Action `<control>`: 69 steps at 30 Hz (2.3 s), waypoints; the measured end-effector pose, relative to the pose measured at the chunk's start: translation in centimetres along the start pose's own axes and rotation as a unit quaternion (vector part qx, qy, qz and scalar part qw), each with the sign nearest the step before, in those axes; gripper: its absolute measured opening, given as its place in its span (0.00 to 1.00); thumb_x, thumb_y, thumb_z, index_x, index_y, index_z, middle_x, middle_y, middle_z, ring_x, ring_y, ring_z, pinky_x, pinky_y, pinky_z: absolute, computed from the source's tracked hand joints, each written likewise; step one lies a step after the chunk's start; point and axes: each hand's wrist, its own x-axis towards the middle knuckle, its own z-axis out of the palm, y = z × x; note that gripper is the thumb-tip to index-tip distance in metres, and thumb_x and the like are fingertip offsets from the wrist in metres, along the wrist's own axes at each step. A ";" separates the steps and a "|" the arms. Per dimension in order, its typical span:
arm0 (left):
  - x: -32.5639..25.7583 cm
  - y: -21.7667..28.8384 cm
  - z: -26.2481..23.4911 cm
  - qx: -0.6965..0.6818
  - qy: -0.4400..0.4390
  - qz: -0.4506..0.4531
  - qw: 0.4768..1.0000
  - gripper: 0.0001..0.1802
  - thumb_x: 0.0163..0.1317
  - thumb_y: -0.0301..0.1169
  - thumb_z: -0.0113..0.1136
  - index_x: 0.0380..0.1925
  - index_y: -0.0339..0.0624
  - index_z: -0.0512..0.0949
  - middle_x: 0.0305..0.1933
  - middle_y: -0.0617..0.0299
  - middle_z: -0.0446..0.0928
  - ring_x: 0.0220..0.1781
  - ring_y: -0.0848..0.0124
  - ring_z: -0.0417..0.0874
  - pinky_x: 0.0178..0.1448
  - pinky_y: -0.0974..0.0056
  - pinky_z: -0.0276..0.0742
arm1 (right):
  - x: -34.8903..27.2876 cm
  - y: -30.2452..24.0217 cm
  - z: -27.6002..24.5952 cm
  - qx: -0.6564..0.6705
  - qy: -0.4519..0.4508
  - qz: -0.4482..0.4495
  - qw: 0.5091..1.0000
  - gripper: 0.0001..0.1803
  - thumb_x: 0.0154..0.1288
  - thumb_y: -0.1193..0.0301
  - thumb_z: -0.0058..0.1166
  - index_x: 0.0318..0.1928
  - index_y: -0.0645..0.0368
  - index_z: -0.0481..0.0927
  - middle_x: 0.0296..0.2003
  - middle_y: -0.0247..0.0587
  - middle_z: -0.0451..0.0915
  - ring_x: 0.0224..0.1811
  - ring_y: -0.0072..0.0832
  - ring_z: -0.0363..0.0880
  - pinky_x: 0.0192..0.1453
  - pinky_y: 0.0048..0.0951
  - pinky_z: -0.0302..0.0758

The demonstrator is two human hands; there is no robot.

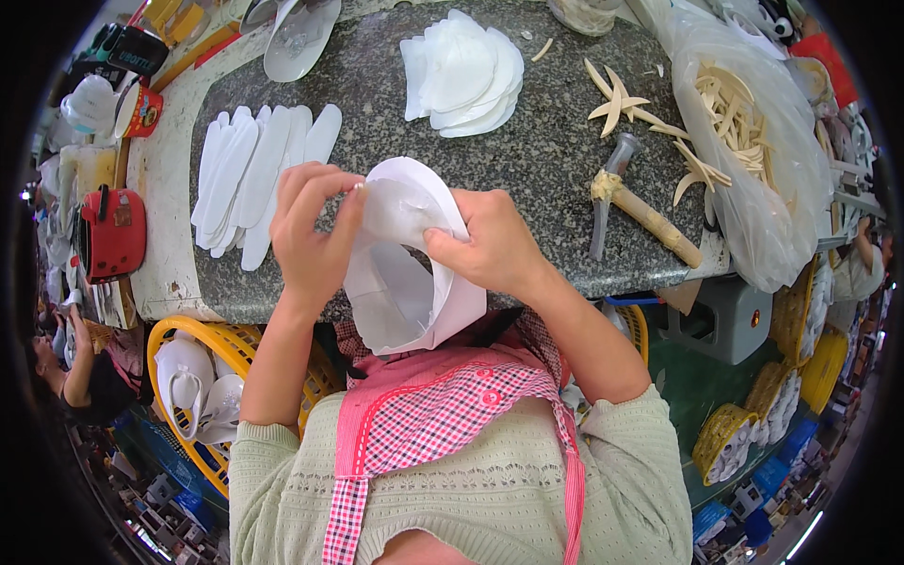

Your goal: The person assembles footwear uppers by hand, taking shoe upper components, attaching lining pieces and padding inserts to them, and pressing the parts together.

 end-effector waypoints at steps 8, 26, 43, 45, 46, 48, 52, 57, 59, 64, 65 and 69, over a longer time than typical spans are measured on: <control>-0.6 0.7 -0.1 0.120 -0.077 0.155 0.978 0.07 0.43 0.26 0.64 0.26 0.45 0.78 0.32 0.67 0.74 0.42 0.65 0.73 0.44 0.61 0.65 | 0.2 -0.1 -0.1 -0.034 -0.030 -0.003 0.999 0.15 0.51 0.69 0.54 0.38 0.67 0.79 0.24 0.39 0.81 0.25 0.20 0.78 0.31 0.25 0.74; 0.6 1.4 -0.2 0.171 -0.091 0.248 0.949 0.09 0.42 0.27 0.65 0.24 0.47 0.75 0.31 0.66 0.72 0.42 0.66 0.74 0.44 0.59 0.65 | 1.0 -1.0 0.8 -0.078 -0.015 -0.036 0.996 0.13 0.47 0.67 0.51 0.32 0.62 0.78 0.22 0.53 0.76 0.24 0.46 0.78 0.29 0.36 0.74; -2.7 -2.4 -9.1 -0.427 0.006 -0.149 0.892 0.16 0.63 0.32 0.50 0.17 0.37 0.71 0.23 0.65 0.72 0.25 0.78 0.68 0.32 0.71 0.65 | 1.8 -1.8 -2.5 0.201 0.124 -0.001 0.972 0.15 0.56 0.75 0.57 0.43 0.70 0.76 0.35 0.40 0.80 0.33 0.22 0.78 0.39 0.23 0.74; -4.4 -2.4 -11.8 -0.305 -0.080 -0.179 0.932 0.14 0.62 0.30 0.52 0.17 0.37 0.73 0.23 0.63 0.73 0.26 0.76 0.71 0.32 0.70 0.66 | 2.3 -3.0 -2.5 0.147 0.131 -0.013 0.980 0.14 0.56 0.74 0.57 0.42 0.69 0.77 0.33 0.39 0.81 0.32 0.20 0.78 0.37 0.22 0.74; -5.1 -2.1 -12.9 -0.179 -0.173 -0.206 0.946 0.13 0.60 0.29 0.55 0.17 0.37 0.75 0.23 0.62 0.74 0.26 0.74 0.73 0.33 0.69 0.68 | 2.6 -3.5 -2.4 0.039 0.095 0.005 0.995 0.14 0.55 0.74 0.57 0.41 0.69 0.77 0.32 0.39 0.81 0.31 0.19 0.77 0.37 0.22 0.73; -6.4 -1.2 -13.4 -0.046 -0.194 -0.070 0.977 0.04 0.51 0.18 0.56 0.25 0.38 0.78 0.22 0.62 0.74 0.30 0.68 0.76 0.32 0.65 0.72 | 3.2 -4.1 -0.9 -0.135 0.088 -0.043 0.986 0.11 0.54 0.74 0.56 0.39 0.67 0.79 0.29 0.40 0.82 0.29 0.18 0.76 0.35 0.22 0.73; -10.2 -1.6 -13.2 0.176 -0.090 -0.018 0.980 0.06 0.45 0.18 0.59 0.25 0.40 0.80 0.23 0.58 0.75 0.27 0.59 0.77 0.33 0.61 0.73 | 4.5 -5.9 2.1 -0.089 0.077 -0.067 0.991 0.17 0.56 0.74 0.56 0.47 0.66 0.73 0.30 0.42 0.81 0.31 0.18 0.78 0.37 0.21 0.74; -14.7 -1.1 -11.5 0.233 -0.412 -0.152 0.868 0.22 0.55 0.50 0.55 0.16 0.43 0.79 0.18 0.55 0.76 0.26 0.57 0.80 0.32 0.55 0.75 | 7.0 -2.2 1.9 0.246 0.109 -0.035 0.963 0.19 0.59 0.73 0.55 0.49 0.66 0.68 0.36 0.40 0.78 0.29 0.19 0.77 0.29 0.21 0.75; -17.2 -1.3 -9.6 0.240 -0.501 -0.122 0.822 0.20 0.53 0.48 0.57 0.18 0.43 0.80 0.19 0.55 0.77 0.27 0.58 0.81 0.33 0.57 0.75 | 6.2 0.9 1.3 0.175 0.097 0.025 0.979 0.18 0.59 0.73 0.55 0.48 0.66 0.69 0.35 0.40 0.78 0.28 0.19 0.77 0.25 0.20 0.74; -22.4 -3.6 -7.3 0.144 -0.371 -0.032 0.917 0.14 0.48 0.41 0.59 0.30 0.45 0.79 0.28 0.59 0.76 0.36 0.62 0.79 0.36 0.62 0.75 | 2.4 3.2 0.4 0.061 0.113 0.091 0.988 0.14 0.60 0.72 0.55 0.44 0.65 0.70 0.30 0.39 0.79 0.22 0.18 0.76 0.17 0.17 0.70; -22.5 -3.6 -7.1 0.179 -0.357 -0.016 0.917 0.12 0.48 0.37 0.57 0.31 0.45 0.78 0.29 0.60 0.75 0.36 0.63 0.78 0.36 0.63 0.74 | 1.5 3.3 0.1 0.073 0.108 0.106 0.986 0.13 0.60 0.71 0.55 0.42 0.65 0.71 0.28 0.39 0.79 0.20 0.18 0.76 0.17 0.17 0.70; -21.3 -2.9 -7.2 0.267 -0.357 -0.045 0.894 0.05 0.46 0.32 0.53 0.19 0.45 0.77 0.29 0.60 0.76 0.36 0.66 0.77 0.32 0.62 0.71 | -0.5 3.1 -0.6 0.088 0.079 0.170 0.978 0.12 0.63 0.67 0.55 0.36 0.64 0.73 0.21 0.41 0.78 0.14 0.20 0.73 0.16 0.18 0.68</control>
